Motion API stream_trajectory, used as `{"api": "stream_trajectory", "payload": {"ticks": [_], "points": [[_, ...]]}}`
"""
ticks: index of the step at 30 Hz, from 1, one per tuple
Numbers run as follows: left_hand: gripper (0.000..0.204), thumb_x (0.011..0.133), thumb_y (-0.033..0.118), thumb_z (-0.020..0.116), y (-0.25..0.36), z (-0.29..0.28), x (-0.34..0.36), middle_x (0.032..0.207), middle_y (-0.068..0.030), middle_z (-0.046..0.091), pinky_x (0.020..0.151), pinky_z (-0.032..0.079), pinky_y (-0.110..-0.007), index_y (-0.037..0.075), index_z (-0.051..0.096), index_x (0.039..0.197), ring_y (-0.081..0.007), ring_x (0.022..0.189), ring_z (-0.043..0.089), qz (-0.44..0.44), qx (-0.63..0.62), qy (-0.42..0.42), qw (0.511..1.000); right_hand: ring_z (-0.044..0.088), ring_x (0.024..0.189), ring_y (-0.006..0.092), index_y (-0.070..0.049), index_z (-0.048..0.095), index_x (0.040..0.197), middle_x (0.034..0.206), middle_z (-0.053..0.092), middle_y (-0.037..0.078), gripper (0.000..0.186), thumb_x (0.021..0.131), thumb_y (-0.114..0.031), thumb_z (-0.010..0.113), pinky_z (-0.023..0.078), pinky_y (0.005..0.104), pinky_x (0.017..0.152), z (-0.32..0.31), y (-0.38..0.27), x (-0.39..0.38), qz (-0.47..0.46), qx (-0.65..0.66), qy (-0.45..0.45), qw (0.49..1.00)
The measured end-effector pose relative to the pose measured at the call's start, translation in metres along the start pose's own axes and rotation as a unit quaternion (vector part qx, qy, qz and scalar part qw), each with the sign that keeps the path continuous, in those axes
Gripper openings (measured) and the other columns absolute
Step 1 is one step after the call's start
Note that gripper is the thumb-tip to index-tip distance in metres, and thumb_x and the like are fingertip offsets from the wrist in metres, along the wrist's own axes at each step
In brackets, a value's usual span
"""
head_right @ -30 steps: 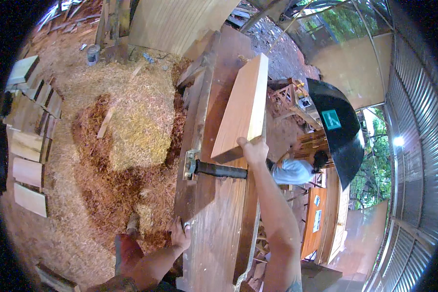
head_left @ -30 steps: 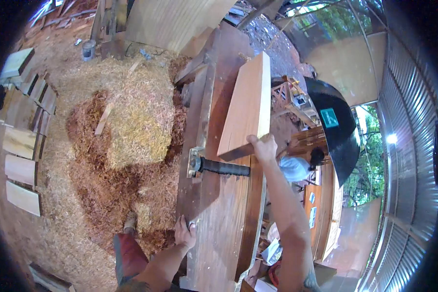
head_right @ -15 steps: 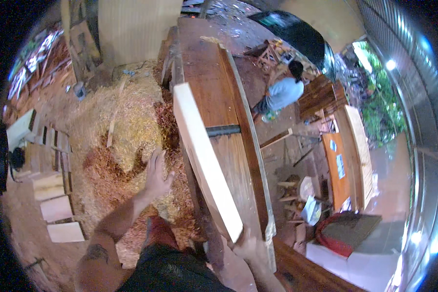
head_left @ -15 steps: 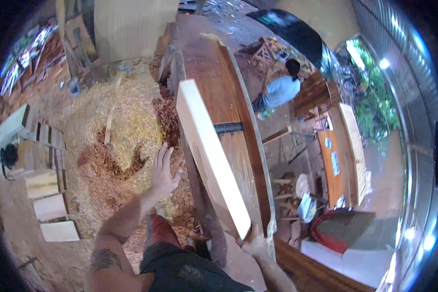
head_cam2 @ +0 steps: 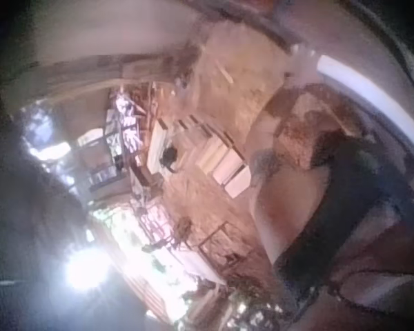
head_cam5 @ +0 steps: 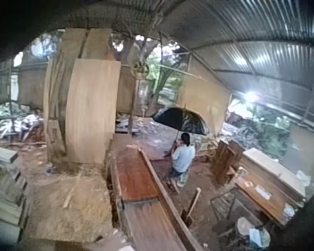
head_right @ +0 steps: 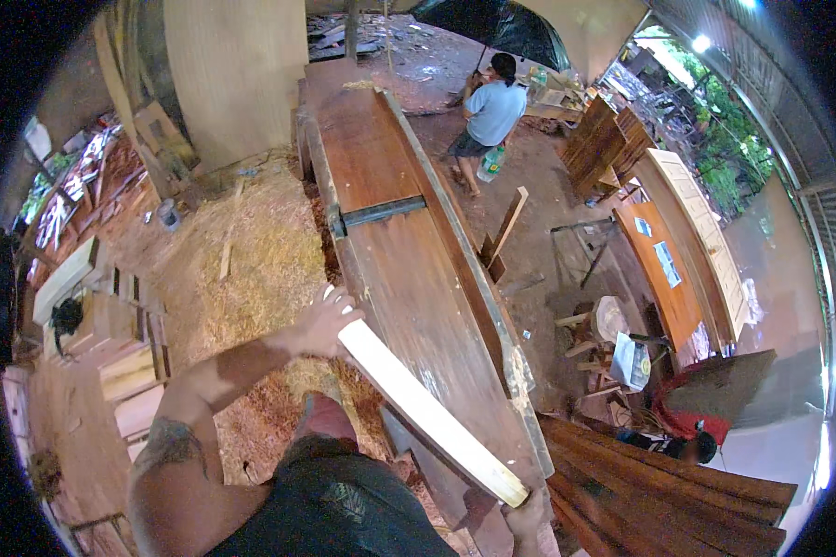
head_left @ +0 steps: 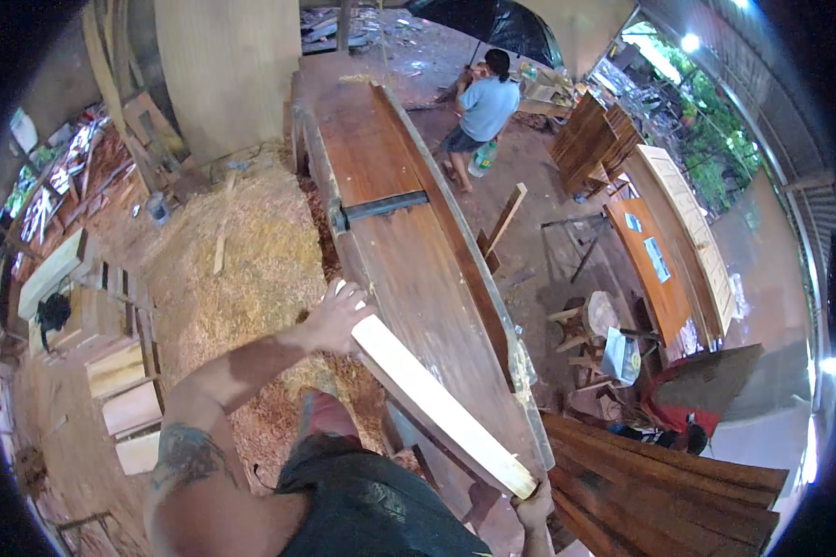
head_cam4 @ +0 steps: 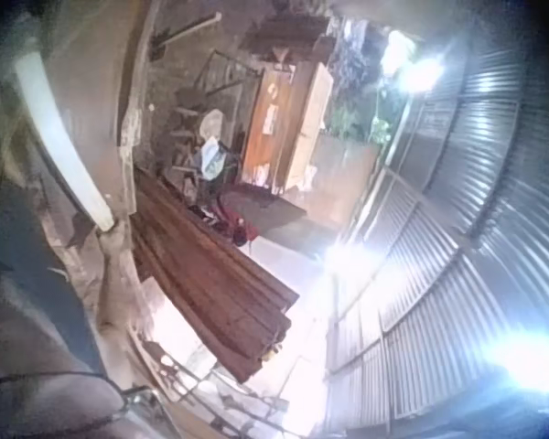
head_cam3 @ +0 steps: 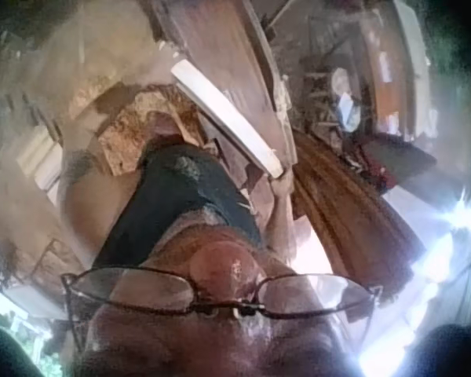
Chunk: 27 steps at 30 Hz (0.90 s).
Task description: The person planes wooden boards by running them across a jointer machine, places a planed board onto a pile on the ground, and feeds additional wooden boards across the machine.
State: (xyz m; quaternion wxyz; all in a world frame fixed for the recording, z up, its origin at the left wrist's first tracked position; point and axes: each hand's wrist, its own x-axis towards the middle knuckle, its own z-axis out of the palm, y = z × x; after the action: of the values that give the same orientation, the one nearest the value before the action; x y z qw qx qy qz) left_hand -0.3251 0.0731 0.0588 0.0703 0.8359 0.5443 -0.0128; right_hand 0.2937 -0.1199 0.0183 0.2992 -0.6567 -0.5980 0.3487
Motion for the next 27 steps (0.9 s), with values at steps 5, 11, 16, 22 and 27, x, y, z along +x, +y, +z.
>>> {"api": "stream_trajectory", "payload": {"ticks": [5, 11, 16, 22, 27], "points": [[0.099, 0.061, 0.059, 0.087, 0.046, -0.006, -0.009, 0.136, -0.0191, 0.050, 0.117, 0.025, -0.066, 0.010, 0.051, 0.139, -0.0392, 0.140, 0.038, -0.054, 0.027, -0.008, 0.998, 0.063, 0.116, 0.0277, -0.002, 0.034, 0.146, 0.134, 0.055, 0.017, 0.088, 0.070, 0.002, 0.078, 0.052, 0.0372, 0.101, -0.022, 0.063, -0.013, 0.020, 0.043, -0.019, 0.999], [0.092, 0.060, 0.031, 0.094, 0.086, -0.012, -0.002, 0.142, -0.0163, 0.052, 0.109, 0.041, -0.059, 0.011, 0.052, 0.140, -0.0374, 0.136, 0.047, -0.167, 0.057, -0.063, 0.982, 0.064, 0.111, 0.0265, 0.001, 0.044, 0.142, 0.124, 0.063, 0.015, 0.091, 0.066, -0.008, 0.094, 0.054, 0.0388, 0.096, -0.006, 0.106, 0.002, -0.026, -0.037, -0.044, 0.998], [0.093, 0.062, 0.044, 0.092, 0.114, -0.004, -0.044, 0.129, -0.0060, 0.062, 0.104, 0.036, -0.065, 0.014, 0.052, 0.140, -0.0298, 0.125, 0.058, -0.191, 0.200, -0.108, 0.955, 0.062, 0.116, 0.0263, 0.005, 0.055, 0.132, 0.126, 0.063, 0.016, 0.077, 0.063, 0.005, 0.089, 0.053, 0.0385, 0.098, -0.015, 0.098, -0.018, -0.017, 0.071, -0.106, 0.992], [0.100, 0.055, 0.059, 0.092, 0.145, 0.047, -0.203, 0.130, -0.0110, 0.061, 0.109, 0.031, -0.066, 0.011, 0.054, 0.134, -0.0272, 0.131, 0.053, -0.212, 0.045, -0.139, 0.966, 0.062, 0.115, 0.0283, 0.007, 0.052, 0.134, 0.127, 0.062, 0.017, 0.083, 0.056, 0.012, 0.080, 0.052, 0.0419, 0.101, -0.095, -0.004, -0.064, -0.173, 0.048, -0.203, 0.963], [0.098, 0.056, 0.060, 0.091, 0.169, 0.107, -0.342, 0.127, -0.0104, 0.062, 0.108, 0.033, -0.067, 0.010, 0.055, 0.133, -0.0284, 0.128, 0.056, -0.253, -0.036, -0.142, 0.956, 0.067, 0.114, 0.0274, 0.003, 0.054, 0.137, 0.123, 0.068, 0.022, 0.078, 0.076, -0.030, 0.089, 0.054, 0.0412, 0.096, -0.110, -0.186, -0.114, -0.315, -0.162, -0.299, 0.886]]}}
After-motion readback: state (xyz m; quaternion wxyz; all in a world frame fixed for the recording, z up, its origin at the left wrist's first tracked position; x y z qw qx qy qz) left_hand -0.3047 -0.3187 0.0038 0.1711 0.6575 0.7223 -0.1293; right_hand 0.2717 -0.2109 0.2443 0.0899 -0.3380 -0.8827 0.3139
